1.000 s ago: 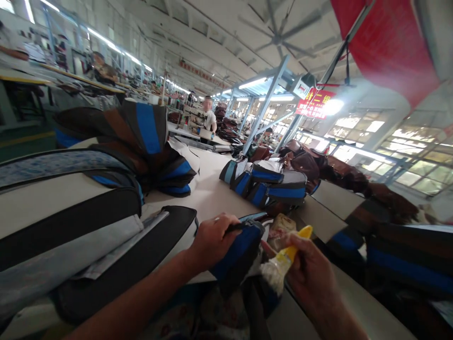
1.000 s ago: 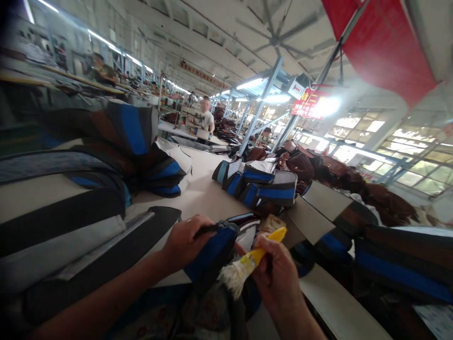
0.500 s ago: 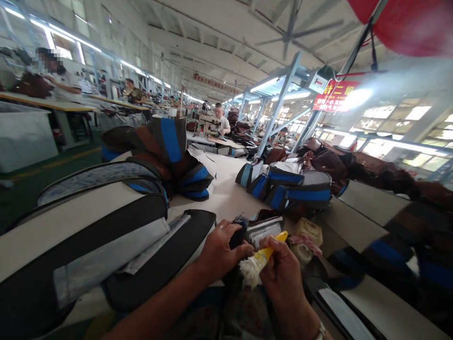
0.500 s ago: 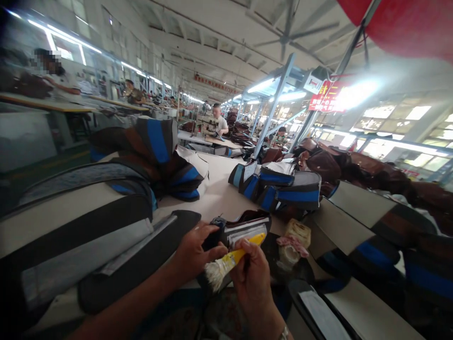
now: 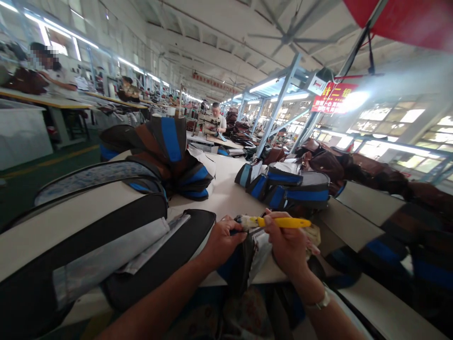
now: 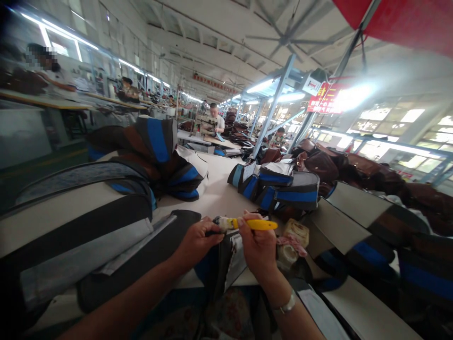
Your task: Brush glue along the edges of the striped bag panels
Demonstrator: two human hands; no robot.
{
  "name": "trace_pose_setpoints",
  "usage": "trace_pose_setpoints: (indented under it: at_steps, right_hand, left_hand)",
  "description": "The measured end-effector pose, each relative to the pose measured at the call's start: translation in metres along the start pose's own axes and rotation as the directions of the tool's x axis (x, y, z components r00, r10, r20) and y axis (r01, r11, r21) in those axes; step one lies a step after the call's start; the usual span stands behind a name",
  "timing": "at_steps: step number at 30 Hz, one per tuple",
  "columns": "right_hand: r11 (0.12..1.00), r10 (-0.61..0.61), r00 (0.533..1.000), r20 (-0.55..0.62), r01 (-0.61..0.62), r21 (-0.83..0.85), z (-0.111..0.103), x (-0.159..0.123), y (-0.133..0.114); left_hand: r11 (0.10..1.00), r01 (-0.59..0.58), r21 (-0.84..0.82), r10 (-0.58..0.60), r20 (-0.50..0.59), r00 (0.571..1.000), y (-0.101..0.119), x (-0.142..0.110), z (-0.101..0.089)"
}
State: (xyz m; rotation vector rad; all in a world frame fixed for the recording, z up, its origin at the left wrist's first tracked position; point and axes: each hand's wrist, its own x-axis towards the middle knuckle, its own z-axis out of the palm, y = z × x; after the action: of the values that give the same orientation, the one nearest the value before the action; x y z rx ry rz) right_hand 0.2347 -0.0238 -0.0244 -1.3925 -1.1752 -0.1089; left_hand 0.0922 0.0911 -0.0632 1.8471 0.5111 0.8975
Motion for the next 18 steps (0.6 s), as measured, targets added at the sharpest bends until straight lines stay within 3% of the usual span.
trace_pose_setpoints:
  at_steps: [2, 4, 6, 8, 11, 15, 18]
  right_hand:
    - [0.954, -0.227, 0.969, 0.095, 0.24, -0.177, 0.004, 0.002, 0.007]
    - [0.906, -0.333, 0.939, 0.086, 0.343, -0.246, 0.004, 0.002, 0.01]
    - [0.907, -0.346, 0.937, 0.042, 0.346, -0.242, 0.001, 0.001, 0.009]
    - [0.894, -0.375, 0.922, 0.1, 0.388, -0.225, -0.001, -0.001, 0.006]
    - [0.816, -0.462, 0.855, 0.237, 0.514, -0.265, -0.003, -0.005, 0.0]
    - [0.796, -0.493, 0.852, 0.178, 0.524, -0.302, -0.002, -0.008, -0.009]
    - [0.797, -0.506, 0.822, 0.261, 0.561, -0.223, -0.001, -0.008, -0.009]
  left_hand:
    - [1.0, 0.023, -0.018, -0.023, 0.012, 1.0, 0.0, 0.001, -0.001]
    - [0.999, 0.045, -0.021, -0.045, 0.017, 0.999, -0.001, 0.002, -0.002]
    - [0.998, 0.063, -0.02, -0.063, 0.025, 0.998, -0.001, 0.002, -0.002]
    - [0.996, 0.081, -0.033, -0.08, 0.032, 0.996, -0.001, 0.003, -0.002]
    - [0.99, 0.126, -0.057, -0.124, 0.038, 0.992, -0.001, 0.005, -0.001]
    - [0.986, 0.165, -0.033, -0.164, 0.028, 0.986, -0.001, 0.005, -0.002]
    - [0.985, 0.164, -0.047, -0.162, 0.046, 0.986, -0.001, 0.005, -0.002]
